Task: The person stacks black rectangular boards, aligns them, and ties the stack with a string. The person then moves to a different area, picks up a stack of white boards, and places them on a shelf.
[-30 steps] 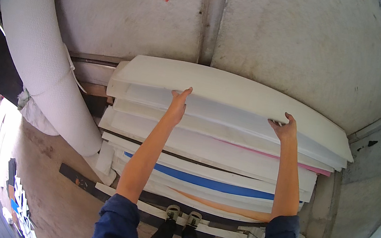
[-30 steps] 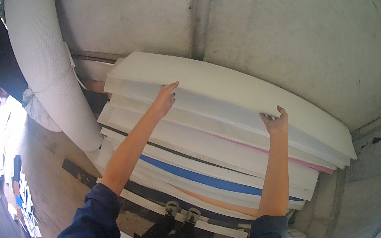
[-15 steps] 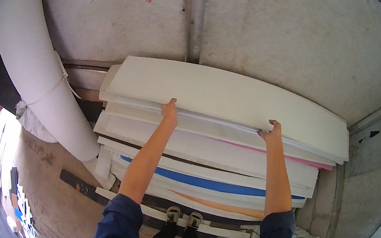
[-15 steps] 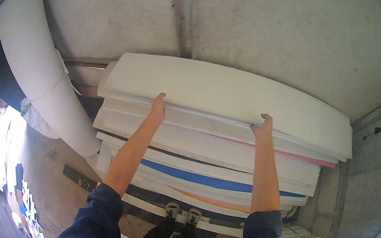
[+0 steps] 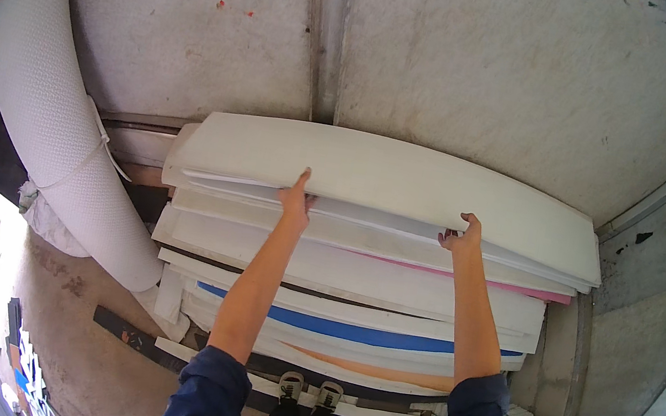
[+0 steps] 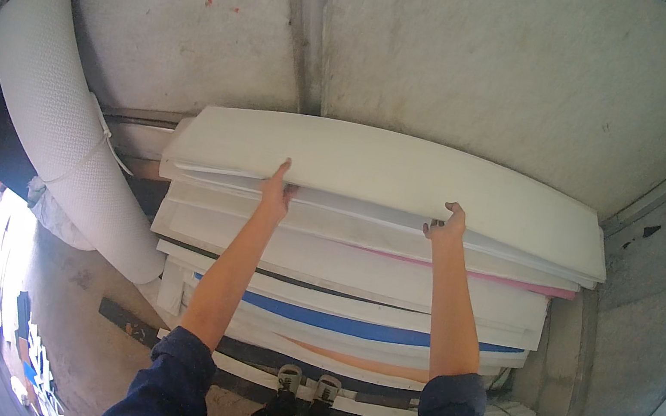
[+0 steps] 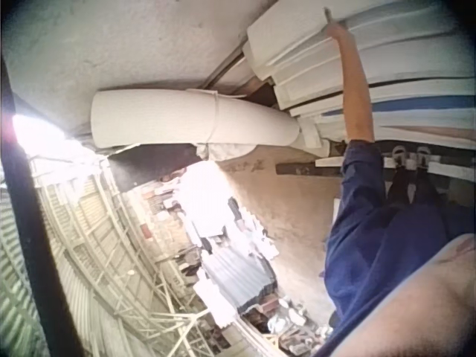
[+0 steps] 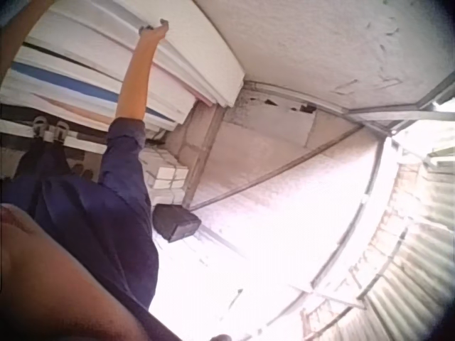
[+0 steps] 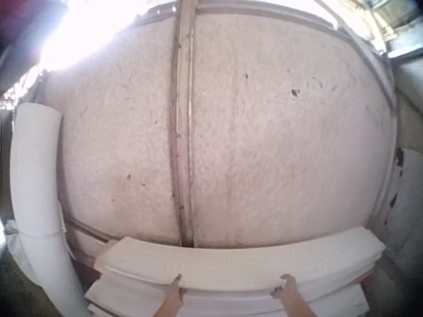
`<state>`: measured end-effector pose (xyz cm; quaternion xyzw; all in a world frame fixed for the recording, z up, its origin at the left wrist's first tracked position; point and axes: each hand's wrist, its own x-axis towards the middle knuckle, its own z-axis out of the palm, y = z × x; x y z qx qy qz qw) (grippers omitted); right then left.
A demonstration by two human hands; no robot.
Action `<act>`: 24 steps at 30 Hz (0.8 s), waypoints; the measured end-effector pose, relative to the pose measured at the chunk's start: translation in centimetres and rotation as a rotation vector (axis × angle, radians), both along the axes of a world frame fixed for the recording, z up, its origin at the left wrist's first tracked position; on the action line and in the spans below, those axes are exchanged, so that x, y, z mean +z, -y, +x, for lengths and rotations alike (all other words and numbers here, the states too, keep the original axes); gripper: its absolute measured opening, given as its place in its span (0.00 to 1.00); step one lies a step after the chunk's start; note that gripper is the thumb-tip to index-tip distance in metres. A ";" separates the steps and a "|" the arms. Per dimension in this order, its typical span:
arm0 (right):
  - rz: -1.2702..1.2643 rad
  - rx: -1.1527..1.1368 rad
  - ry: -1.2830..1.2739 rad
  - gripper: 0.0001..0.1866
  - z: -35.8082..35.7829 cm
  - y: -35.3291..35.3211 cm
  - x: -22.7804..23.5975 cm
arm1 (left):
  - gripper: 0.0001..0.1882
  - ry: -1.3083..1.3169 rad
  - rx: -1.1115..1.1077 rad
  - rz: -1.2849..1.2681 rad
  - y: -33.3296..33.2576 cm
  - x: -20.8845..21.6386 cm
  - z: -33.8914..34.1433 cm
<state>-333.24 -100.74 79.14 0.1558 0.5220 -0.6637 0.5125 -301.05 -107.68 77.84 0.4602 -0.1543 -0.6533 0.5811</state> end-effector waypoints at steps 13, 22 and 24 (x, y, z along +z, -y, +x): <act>-0.613 0.112 -0.009 0.25 3.0 -12.8 -2.1 | 0.28 0.044 0.187 -0.080 -15.4 5.9 2.4; -0.599 0.368 -0.015 0.25 13.0 -18.1 4.9 | 0.28 0.155 0.615 -0.121 -24.0 6.0 10.5; -0.610 0.447 0.000 0.22 15.6 -18.8 6.4 | 0.29 0.199 0.638 -0.094 -25.9 5.1 11.9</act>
